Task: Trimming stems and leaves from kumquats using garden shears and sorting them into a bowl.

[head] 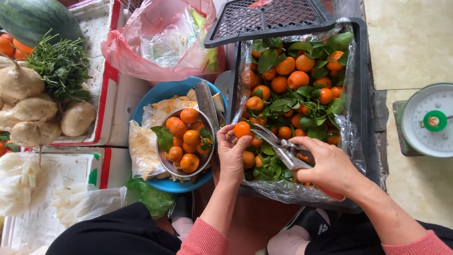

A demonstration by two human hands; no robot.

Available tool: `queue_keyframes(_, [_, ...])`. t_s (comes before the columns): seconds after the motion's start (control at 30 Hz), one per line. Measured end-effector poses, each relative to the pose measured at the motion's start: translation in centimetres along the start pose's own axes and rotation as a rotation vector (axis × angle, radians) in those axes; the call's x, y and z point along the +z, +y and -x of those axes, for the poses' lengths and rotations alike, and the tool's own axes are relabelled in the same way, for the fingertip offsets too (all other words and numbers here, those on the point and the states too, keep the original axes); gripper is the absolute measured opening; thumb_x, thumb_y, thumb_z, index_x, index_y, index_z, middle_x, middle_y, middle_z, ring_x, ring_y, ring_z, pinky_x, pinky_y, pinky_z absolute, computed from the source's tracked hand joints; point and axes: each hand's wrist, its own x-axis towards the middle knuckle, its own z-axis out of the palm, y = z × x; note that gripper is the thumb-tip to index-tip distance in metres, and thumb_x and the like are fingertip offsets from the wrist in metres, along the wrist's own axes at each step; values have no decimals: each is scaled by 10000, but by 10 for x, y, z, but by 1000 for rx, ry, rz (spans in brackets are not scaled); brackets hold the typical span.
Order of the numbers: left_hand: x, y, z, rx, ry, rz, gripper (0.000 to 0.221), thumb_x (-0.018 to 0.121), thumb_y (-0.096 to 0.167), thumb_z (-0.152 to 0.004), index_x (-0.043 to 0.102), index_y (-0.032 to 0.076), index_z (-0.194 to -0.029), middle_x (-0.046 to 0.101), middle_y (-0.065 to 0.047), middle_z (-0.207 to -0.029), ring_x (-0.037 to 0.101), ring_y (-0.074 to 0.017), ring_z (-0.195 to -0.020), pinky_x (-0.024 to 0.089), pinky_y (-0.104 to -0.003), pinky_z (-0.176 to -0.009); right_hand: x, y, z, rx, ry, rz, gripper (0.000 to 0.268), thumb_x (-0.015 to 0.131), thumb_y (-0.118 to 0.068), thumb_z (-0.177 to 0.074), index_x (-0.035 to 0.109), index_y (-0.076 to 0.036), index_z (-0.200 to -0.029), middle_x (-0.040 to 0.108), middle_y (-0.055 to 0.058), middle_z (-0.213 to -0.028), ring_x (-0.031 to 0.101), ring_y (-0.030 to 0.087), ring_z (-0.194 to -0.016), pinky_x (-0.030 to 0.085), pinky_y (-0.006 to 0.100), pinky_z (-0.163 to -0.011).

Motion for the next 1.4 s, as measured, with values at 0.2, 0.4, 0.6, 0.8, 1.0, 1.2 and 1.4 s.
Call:
queue_keyframes(0.2, [-3, 4, 0, 226, -12, -374, 709, 963, 114, -695, 565, 139, -1281, 656, -88, -1063, 700, -153, -902, 625, -303, -815, 2, 1, -1, 64, -60, -135, 819, 833, -426, -550, 649, -445, -1348, 825, 5, -1060, 755, 304, -1086, 521, 420, -974])
queue_keyframes(0.4, [-3, 13, 4, 678, -74, -799, 683, 965, 222, -701, 625, 150, -1289, 540, -79, -1252, 641, -251, -1086, 550, -373, -939, 2, 2, 4, 92, -35, -230, 703, 852, -395, -565, 746, -422, -1259, 856, 9, -906, 794, 250, -960, 553, 381, -914])
queue_keyframes(0.6, [-8, 14, 0, 656, -45, -799, 714, 943, 220, -736, 599, 150, -1358, 555, -90, -1263, 643, -261, -1063, 570, -377, -893, -9, 5, 2, 81, -15, -636, 672, 891, -114, -618, 801, -220, -1276, 843, 174, -952, 748, 270, -900, 575, 400, -904])
queue_keyframes(0.8, [-6, 26, 0, -117, -28, 66, 466, 708, 175, -892, 562, 68, -1321, 670, -129, -1203, 702, -242, -974, 628, -379, -783, -35, 3, -3, 254, 71, 125, 824, 683, -448, -626, 550, -387, -1437, 727, 55, -1288, 702, 354, -1131, 509, 447, -925])
queue_keyframes(1.0, [-34, 51, 3, -366, -53, 311, 440, 696, 322, -914, 667, 12, -1224, 735, -203, -1062, 729, -348, -895, 615, -448, -854, -26, 18, -11, 212, 124, 159, 836, 775, -460, -605, 602, -425, -1422, 753, 30, -1267, 700, 337, -1163, 494, 431, -928])
queue_keyframes(1.2, [-85, 139, -6, 0, 127, -26, 498, 757, 174, -843, 600, 94, -1308, 696, -115, -1219, 735, -245, -903, 599, -286, -685, -1, 57, -30, 153, 243, 421, 902, 722, -570, -598, 596, -364, -1467, 689, 19, -1414, 683, 276, -1225, 537, 419, -929])
queue_keyframes(1.4, [-113, 165, -31, 36, 354, -1030, 545, 718, 429, -791, 601, 206, -1273, 604, -1, -966, 633, -164, -892, 513, -336, -829, -6, 40, -25, 150, 200, 474, 914, 702, -568, -607, 560, -363, -1486, 661, -11, -1453, 639, 260, -1312, 533, 449, -999])
